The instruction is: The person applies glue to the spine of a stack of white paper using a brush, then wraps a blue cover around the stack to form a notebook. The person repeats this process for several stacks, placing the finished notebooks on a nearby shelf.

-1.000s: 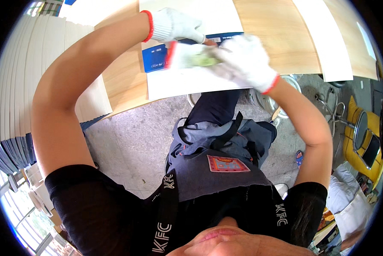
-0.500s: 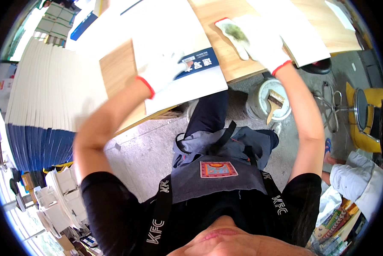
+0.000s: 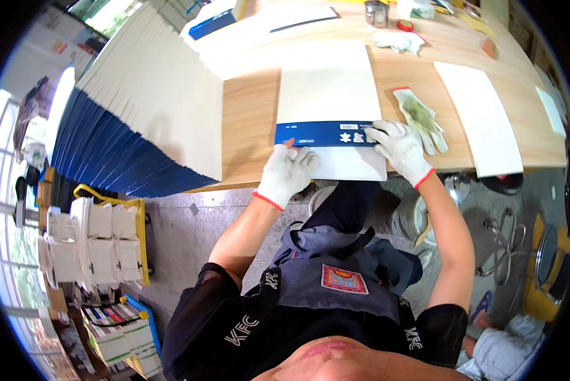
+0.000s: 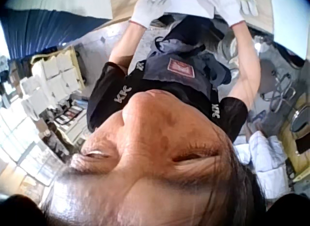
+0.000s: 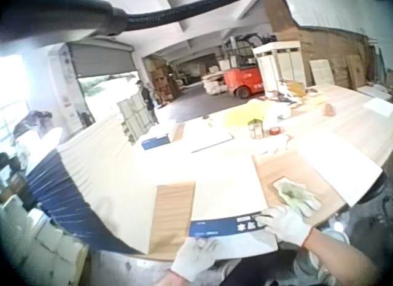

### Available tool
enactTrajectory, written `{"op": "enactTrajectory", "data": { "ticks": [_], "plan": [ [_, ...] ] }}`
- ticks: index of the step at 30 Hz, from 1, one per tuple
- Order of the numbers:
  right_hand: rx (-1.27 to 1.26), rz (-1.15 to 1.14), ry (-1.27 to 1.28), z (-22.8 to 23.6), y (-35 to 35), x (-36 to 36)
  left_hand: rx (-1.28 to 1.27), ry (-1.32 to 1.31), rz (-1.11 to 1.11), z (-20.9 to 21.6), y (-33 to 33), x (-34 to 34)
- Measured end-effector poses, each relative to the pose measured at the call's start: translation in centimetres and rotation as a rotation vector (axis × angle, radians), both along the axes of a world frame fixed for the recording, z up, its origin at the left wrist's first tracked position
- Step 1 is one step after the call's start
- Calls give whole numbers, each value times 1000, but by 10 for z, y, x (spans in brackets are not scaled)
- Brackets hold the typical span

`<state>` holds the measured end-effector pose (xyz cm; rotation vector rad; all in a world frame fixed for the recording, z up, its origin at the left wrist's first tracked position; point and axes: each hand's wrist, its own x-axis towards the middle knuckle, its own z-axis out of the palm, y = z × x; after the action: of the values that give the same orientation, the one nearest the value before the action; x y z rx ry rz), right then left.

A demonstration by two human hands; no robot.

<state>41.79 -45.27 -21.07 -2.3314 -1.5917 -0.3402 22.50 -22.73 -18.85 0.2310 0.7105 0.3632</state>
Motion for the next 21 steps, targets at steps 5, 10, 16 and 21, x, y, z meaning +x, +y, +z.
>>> {"op": "enactTrajectory", "data": {
  "ticks": [5, 10, 16, 21],
  "plan": [
    [18, -17, 76, 3, -7, 1, 91, 29, 84, -23, -2, 22],
    [92, 80, 281, 7, -6, 18, 130, -17, -44, -21, 21, 51],
    [527, -639, 1582, 63, 45, 64, 116, 93, 12, 27, 26, 58],
    [435, -372, 1876, 24, 80, 79, 142, 122, -34, 44, 27, 41]
  ]
}}
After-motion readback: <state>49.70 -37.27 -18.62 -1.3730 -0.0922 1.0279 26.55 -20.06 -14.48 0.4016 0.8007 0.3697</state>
